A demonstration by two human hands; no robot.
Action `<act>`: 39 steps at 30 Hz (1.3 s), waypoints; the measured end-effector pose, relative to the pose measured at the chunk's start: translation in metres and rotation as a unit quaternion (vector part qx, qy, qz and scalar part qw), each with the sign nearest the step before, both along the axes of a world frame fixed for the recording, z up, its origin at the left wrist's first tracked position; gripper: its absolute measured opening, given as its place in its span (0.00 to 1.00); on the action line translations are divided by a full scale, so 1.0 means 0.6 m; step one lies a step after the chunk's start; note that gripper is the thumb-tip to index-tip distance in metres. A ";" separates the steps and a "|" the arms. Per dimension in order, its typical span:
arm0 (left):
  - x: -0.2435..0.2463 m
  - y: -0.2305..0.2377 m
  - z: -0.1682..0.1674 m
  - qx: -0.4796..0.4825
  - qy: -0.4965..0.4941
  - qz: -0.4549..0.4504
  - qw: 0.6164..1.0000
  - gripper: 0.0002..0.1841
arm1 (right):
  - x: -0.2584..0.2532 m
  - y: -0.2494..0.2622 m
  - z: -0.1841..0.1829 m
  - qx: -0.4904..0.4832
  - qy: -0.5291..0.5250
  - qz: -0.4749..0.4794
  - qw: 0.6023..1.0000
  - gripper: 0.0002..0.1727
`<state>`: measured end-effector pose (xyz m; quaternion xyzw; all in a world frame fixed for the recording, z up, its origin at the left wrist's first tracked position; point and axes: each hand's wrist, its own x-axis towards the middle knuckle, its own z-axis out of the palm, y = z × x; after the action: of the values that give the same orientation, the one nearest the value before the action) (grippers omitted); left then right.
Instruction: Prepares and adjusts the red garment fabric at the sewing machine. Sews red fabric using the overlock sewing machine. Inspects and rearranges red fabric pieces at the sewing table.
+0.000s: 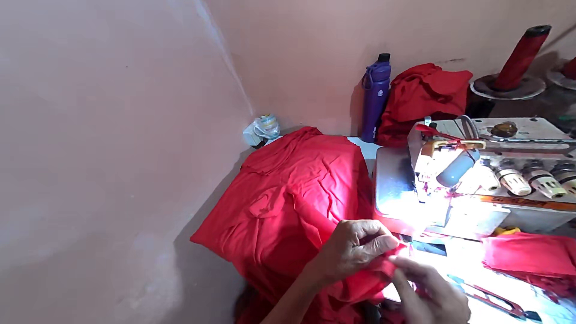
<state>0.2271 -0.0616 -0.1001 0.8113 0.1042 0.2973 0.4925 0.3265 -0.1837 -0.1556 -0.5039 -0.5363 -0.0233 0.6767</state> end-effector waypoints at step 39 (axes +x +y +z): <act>-0.016 -0.004 0.050 0.181 -0.115 0.011 0.977 0.07 | 0.026 0.012 0.032 -0.028 0.060 0.146 0.987 0.14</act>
<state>0.2176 -0.0641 -0.0700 0.8461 0.0005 0.4081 0.3430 0.3418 -0.1763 -0.1365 -0.4394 -0.5632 0.1210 0.6893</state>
